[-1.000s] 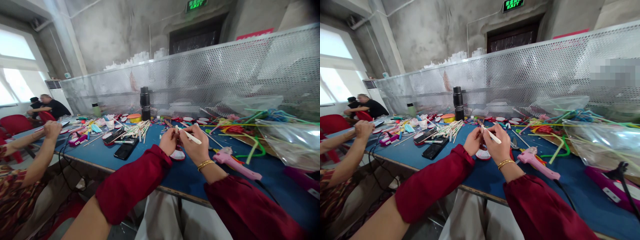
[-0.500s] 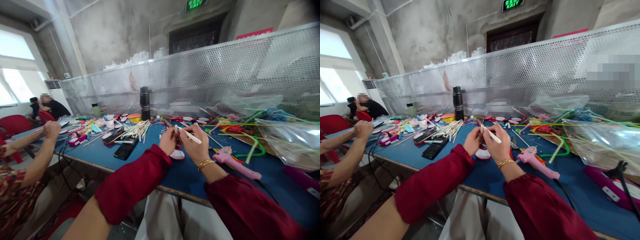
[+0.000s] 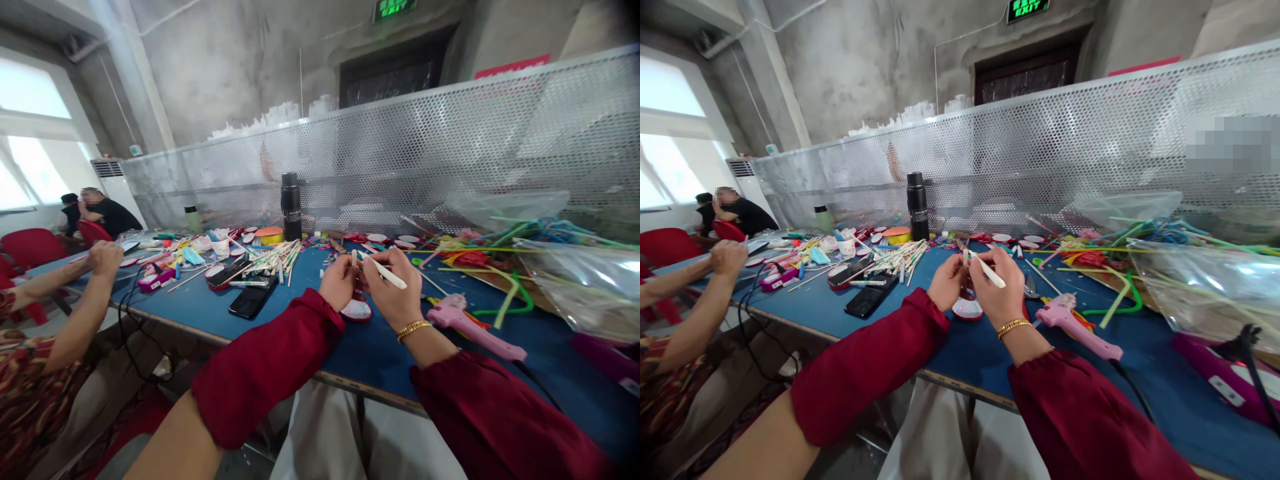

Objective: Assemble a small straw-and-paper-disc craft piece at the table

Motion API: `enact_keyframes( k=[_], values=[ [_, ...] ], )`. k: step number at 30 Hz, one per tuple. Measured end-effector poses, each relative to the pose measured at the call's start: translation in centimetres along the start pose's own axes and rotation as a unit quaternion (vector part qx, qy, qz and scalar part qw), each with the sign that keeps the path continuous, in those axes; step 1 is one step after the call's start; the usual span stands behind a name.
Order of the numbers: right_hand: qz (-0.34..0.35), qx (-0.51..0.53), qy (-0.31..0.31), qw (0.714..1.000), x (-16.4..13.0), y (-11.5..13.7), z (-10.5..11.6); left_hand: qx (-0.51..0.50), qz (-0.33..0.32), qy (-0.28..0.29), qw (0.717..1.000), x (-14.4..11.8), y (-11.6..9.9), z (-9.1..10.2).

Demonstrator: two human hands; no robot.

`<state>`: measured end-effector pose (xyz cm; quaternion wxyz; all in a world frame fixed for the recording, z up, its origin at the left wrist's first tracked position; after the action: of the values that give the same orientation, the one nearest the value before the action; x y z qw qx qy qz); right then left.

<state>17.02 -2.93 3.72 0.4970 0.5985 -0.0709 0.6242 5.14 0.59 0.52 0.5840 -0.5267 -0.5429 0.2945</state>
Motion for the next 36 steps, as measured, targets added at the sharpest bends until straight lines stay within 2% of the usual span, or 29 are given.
enact_keyframes(
  k=[21, 36],
  values=[
    [0.006, -0.015, 0.025, 1.0, -0.1, 0.18, -0.27, -0.002, -0.008, 0.008, 1.0, 0.0, 0.17, 0.02],
    [0.017, -0.008, 0.012, 1.0, 0.04, 0.24, -0.21, -0.018, -0.004, -0.003, 1.0, 0.12, 0.24, 0.1]
  ],
)
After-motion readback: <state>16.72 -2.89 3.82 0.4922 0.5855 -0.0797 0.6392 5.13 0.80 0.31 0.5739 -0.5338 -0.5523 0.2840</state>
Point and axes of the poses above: each hand's wrist, its own x-axis towards the middle knuckle, its own z-axis out of the back of the hand, y = z × x, the point moved 5 cm from there along x, towards the middle knuckle, and after that the axes turned 8 degrees about -x, right-handed, at the moved point
